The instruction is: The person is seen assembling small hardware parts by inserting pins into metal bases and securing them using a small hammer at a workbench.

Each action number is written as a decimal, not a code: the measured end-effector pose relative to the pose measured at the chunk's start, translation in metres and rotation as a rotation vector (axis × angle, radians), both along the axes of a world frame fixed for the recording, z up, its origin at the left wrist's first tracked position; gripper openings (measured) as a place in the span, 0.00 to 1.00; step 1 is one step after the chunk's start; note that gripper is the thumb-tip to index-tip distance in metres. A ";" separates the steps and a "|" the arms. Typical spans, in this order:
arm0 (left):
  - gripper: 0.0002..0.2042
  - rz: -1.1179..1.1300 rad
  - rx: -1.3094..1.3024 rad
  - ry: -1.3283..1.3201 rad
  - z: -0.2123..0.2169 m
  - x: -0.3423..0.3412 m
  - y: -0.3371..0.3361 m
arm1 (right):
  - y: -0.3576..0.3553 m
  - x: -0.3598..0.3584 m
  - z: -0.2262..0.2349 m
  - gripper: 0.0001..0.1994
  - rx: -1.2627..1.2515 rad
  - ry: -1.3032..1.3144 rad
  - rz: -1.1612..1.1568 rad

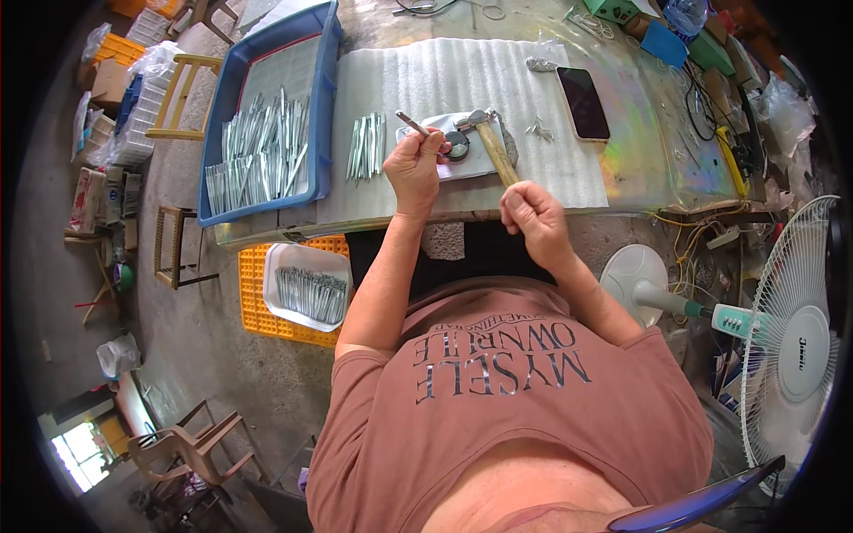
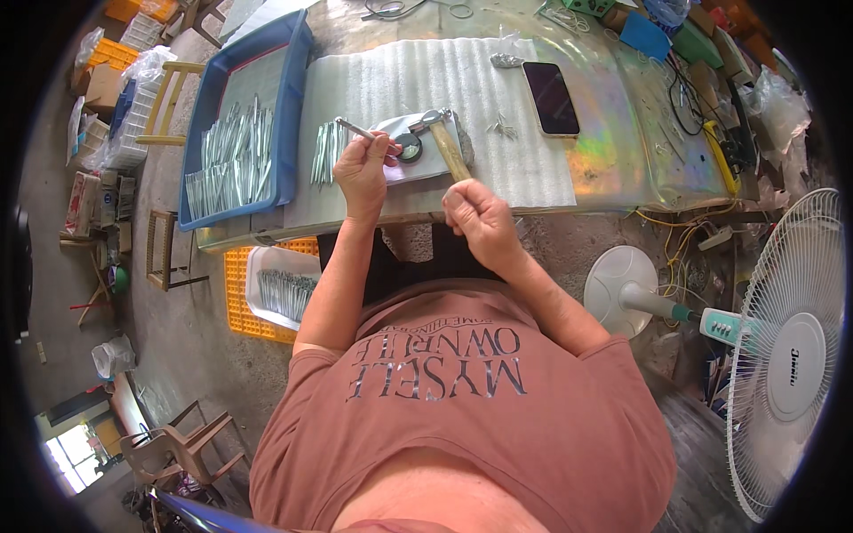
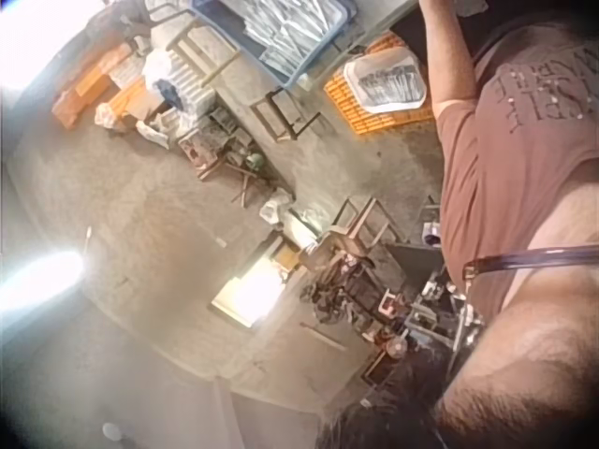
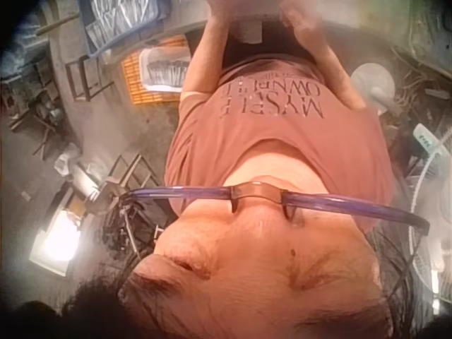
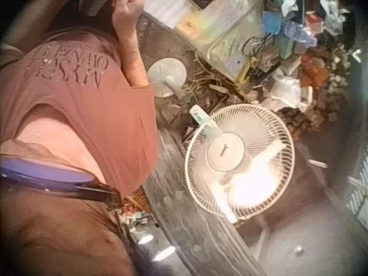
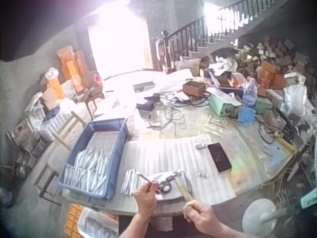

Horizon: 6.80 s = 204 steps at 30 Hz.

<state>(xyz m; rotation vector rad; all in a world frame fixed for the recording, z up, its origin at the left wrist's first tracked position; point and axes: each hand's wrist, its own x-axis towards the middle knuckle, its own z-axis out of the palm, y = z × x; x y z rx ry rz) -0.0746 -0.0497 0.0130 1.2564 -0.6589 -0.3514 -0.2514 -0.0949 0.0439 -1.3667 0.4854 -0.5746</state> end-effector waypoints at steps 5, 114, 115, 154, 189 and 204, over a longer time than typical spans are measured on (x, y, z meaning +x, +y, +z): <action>0.03 0.018 0.156 -0.347 0.006 0.003 0.001 | -0.032 0.009 0.000 0.08 -0.790 0.211 -0.285; 0.07 0.266 1.212 -0.919 -0.006 0.067 0.042 | -0.036 0.014 -0.027 0.25 0.193 0.208 0.058; 0.06 0.269 1.212 -0.947 -0.004 0.067 0.041 | -0.037 0.014 -0.027 0.25 0.189 0.210 0.056; 0.11 0.068 1.592 -0.699 0.019 0.192 0.091 | -0.035 0.012 -0.031 0.26 0.064 0.240 0.047; 0.04 -0.428 0.003 0.385 0.040 -0.054 0.049 | 0.009 0.005 0.012 0.07 -0.029 0.113 0.116; 0.06 -0.309 0.039 0.386 0.026 -0.046 0.059 | -0.081 -0.025 -0.028 0.04 -0.603 0.336 -0.488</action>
